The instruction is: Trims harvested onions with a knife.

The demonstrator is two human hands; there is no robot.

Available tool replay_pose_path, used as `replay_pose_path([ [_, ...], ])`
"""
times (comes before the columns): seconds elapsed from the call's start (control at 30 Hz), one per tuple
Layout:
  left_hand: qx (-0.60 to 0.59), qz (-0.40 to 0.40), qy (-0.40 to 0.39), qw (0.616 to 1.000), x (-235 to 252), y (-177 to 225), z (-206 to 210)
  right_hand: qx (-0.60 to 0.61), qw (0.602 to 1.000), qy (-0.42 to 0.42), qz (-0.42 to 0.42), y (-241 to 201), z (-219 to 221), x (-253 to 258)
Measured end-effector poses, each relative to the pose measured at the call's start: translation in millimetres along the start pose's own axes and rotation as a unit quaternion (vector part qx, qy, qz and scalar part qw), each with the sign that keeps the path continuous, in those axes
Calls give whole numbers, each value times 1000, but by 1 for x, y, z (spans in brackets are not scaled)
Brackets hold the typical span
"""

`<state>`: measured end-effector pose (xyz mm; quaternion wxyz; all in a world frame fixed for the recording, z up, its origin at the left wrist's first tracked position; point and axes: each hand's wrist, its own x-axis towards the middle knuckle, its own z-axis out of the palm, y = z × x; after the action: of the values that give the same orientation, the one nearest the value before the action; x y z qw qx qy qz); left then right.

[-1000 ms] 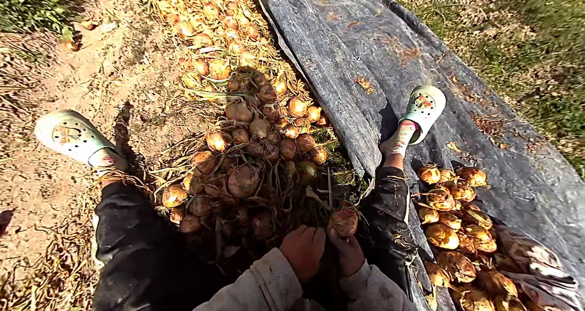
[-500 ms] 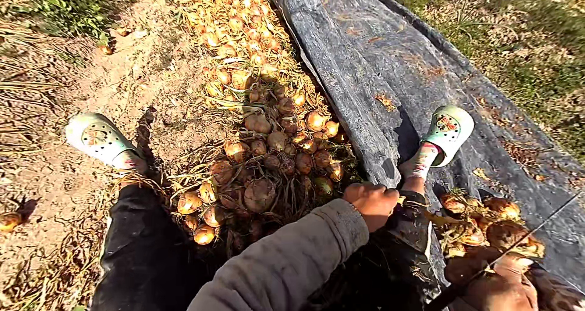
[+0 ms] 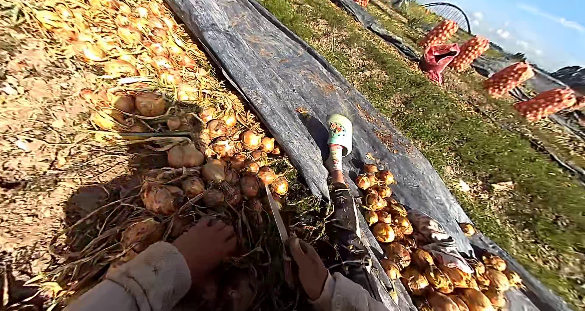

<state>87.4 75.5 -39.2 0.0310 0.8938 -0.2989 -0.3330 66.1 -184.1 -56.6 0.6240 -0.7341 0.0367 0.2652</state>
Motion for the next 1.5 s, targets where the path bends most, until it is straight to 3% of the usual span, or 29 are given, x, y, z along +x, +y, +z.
replay_pose_path([
  [0.23,57,10,-18,998,-16,-32,-23,-12,999,36,11,2,3,-3],
  [0.37,42,-63,24,997,-28,-42,-5,-28,999,20,9,-1,19,-3],
  [0.43,-31,-123,83,988,-43,-40,12,-55,998,-1,9,-2,26,-3],
  [0.47,-93,-148,160,971,-51,-36,29,-70,997,-13,3,-2,27,-3],
  [0.53,-237,-163,400,870,-54,-19,73,-98,995,-21,-12,-2,32,-2],
  [0.6,-376,-166,526,745,-46,10,97,-133,991,-8,-31,-6,39,-3],
  [0.73,-592,-61,553,584,-42,67,96,-139,981,-23,-137,-13,42,-11],
  [0.83,-660,48,534,527,-53,92,92,-95,959,-80,-256,-22,36,-18],
  [0.9,-647,57,531,544,-59,102,98,-95,943,-97,-304,-23,32,-24],
  [1.0,-550,-18,559,621,-65,112,113,-121,941,-108,-297,-19,30,-27],
  [1.13,-517,-44,513,684,-79,113,136,-94,969,-188,-134,-11,33,-39],
  [1.23,-535,-29,419,733,-100,118,144,-32,974,-222,-20,5,34,-47],
  [1.33,-587,-71,352,725,-104,139,148,-49,972,-227,41,7,35,-49],
  [1.4,-583,-134,363,714,-101,152,148,-52,969,-235,60,6,36,-46],
  [1.5,-493,-217,400,741,-100,161,137,-21,967,-243,80,5,35,-41],
])
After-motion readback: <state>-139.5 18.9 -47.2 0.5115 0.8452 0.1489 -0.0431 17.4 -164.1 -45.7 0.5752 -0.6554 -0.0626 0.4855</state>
